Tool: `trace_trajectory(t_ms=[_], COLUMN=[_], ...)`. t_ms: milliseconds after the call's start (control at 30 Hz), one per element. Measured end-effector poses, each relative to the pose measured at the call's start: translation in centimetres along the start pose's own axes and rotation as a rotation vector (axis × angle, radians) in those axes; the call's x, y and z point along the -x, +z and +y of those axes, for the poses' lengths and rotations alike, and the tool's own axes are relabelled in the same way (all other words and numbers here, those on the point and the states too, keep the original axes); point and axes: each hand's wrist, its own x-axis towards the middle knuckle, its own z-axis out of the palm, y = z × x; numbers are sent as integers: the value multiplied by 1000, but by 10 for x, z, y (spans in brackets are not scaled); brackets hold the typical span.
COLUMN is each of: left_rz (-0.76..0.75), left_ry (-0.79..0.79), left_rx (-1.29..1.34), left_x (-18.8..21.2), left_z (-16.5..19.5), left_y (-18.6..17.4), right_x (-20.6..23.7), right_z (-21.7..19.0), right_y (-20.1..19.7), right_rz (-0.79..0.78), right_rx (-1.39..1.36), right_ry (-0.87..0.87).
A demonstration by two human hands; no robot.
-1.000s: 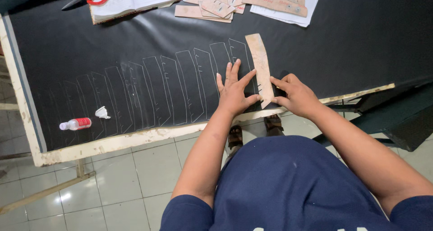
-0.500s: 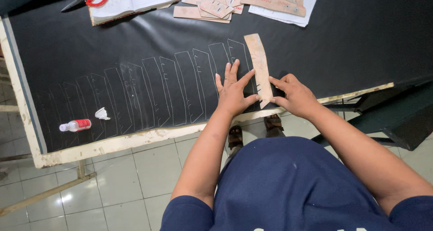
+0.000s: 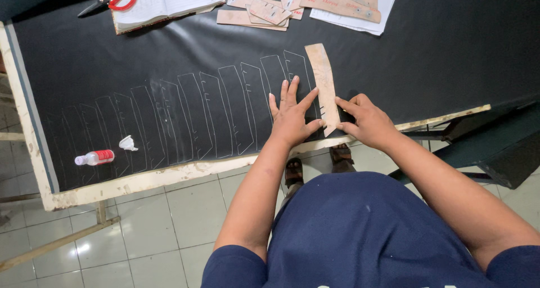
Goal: The person uses a wooden pattern and a pencil to trace outlines onto a large black sheet on a table. They repeatedly reposition the pattern and draw along its edges to create multiple identical shapes.
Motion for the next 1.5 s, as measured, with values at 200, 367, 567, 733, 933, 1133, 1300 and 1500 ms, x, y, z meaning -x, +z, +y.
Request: trace_trajectory(t_ms=[200,367,567,733,933,1133,1300,1500], left_rz=[-23,-123,0,6,103,106,327,326], left_ry=[12,201,47,44,186,225,367,368], left_rx=[-116,-262,-110,-26,-105,-210,-318,-380], left_x=[3,5,9,9,12,15,10,3], left_z=[17,25,35,24,14,10,7,5], left_y=[-3,10,52,70,73,54,33,23], right_x=[0,-16,-47,-69,-76,-88,-128,-184], right_z=[8,12,-21,-58,-70,-68,-61,-57], right_y=[6,4,-19,-29,-20,-13,-18,-27], right_rz=[44,94,386,69,-108,-53,195,276], right_rx=[-9,-55,-54,-1,51,111,122,42], right_ry=[-41,-69,-352,-280,-155,-209,-386,-454])
